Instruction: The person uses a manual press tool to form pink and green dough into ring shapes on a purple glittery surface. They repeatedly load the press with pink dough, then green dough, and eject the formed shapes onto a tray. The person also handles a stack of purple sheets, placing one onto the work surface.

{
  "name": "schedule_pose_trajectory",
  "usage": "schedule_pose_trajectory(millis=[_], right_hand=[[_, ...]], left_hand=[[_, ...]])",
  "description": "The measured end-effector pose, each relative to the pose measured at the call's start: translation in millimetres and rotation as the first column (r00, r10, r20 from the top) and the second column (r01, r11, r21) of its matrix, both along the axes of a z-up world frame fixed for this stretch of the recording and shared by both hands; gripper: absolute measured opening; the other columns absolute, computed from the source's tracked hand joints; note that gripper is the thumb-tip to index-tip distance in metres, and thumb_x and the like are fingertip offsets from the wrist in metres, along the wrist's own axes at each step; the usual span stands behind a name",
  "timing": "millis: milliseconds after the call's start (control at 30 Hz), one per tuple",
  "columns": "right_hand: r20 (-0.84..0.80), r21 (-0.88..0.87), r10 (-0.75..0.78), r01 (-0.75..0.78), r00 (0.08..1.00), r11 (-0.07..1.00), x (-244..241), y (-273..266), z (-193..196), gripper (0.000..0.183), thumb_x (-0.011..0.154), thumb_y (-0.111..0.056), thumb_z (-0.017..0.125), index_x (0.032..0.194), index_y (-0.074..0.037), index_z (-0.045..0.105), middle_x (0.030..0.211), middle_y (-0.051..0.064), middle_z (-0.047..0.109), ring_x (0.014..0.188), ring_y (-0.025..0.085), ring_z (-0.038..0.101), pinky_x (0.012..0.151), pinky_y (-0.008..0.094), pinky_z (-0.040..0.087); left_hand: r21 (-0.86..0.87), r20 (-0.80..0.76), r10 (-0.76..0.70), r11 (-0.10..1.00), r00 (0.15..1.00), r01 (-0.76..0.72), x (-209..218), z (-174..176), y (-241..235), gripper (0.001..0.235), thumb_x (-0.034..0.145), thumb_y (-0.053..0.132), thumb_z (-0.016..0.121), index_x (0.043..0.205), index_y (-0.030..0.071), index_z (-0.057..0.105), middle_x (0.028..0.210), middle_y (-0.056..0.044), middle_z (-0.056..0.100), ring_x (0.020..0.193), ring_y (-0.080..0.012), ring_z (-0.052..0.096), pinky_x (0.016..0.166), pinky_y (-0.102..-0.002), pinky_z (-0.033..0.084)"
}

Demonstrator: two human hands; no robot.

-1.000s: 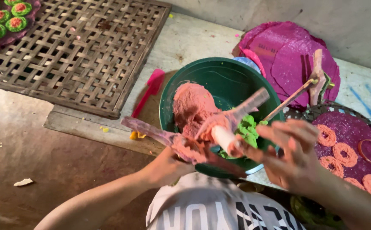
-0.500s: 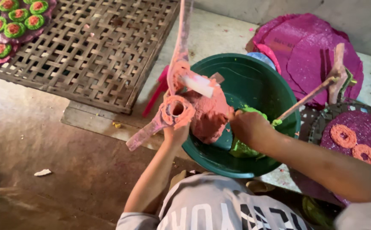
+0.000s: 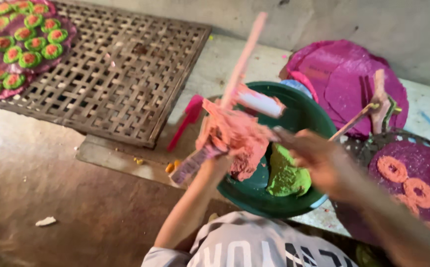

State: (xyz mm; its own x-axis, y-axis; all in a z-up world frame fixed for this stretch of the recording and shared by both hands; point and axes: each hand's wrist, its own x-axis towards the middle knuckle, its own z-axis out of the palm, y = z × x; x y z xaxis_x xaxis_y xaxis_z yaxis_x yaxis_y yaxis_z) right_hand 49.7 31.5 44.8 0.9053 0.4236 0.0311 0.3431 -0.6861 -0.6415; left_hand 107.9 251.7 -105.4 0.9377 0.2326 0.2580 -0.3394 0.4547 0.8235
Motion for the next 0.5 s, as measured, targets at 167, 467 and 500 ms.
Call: schedule_pose_trajectory(millis=[167, 467, 500], right_hand=[[0.280, 0.052, -0.141, 0.132, 0.950, 0.990, -35.1, 32.3, -77.7, 0.067, 0.091, 0.008, 0.059, 0.151, -0.021, 0.049, 0.109, 0.018, 0.063, 0.083, 0.033, 0.065, 0.069, 0.039, 0.053], [-0.113, -0.374, -0.202, 0.147, 0.973, 0.916, -8.7, -31.9, 19.2, 0.048, 0.094, -0.019, 0.064, 0.140, -0.031, 0.066, 0.087, 0.015, 0.072, 0.076, 0.032, 0.071, 0.067, 0.042, 0.056], [-0.114, -0.495, -0.211, 0.129, 0.971, 0.860, -0.3, -18.9, 24.4, 0.048, 0.092, -0.024, 0.067, 0.139, -0.033, 0.066, 0.090, 0.017, 0.074, 0.079, 0.036, 0.072, 0.068, 0.044, 0.054]], left_hand=[[0.617, 0.030, 0.033, 0.786, 0.999, -0.044, 16.5, -0.8, 15.3, 0.059, 0.078, 0.014, 0.073, 0.133, 0.002, 0.055, 0.120, -0.011, 0.070, 0.111, -0.0212, 0.068, 0.095, -0.030, 0.055], [0.856, 0.441, -0.064, 0.328, 0.895, -0.399, 18.8, 49.1, 50.8, 0.038, 0.090, 0.023, 0.073, 0.125, 0.012, 0.065, 0.138, -0.011, 0.065, 0.106, -0.0298, 0.066, 0.088, -0.037, 0.055], [0.909, 0.371, -0.137, 0.256, 0.919, -0.328, 17.6, 50.5, 43.3, 0.038, 0.088, 0.026, 0.073, 0.124, 0.016, 0.066, 0.142, -0.010, 0.063, 0.106, -0.0294, 0.066, 0.089, -0.038, 0.055]])
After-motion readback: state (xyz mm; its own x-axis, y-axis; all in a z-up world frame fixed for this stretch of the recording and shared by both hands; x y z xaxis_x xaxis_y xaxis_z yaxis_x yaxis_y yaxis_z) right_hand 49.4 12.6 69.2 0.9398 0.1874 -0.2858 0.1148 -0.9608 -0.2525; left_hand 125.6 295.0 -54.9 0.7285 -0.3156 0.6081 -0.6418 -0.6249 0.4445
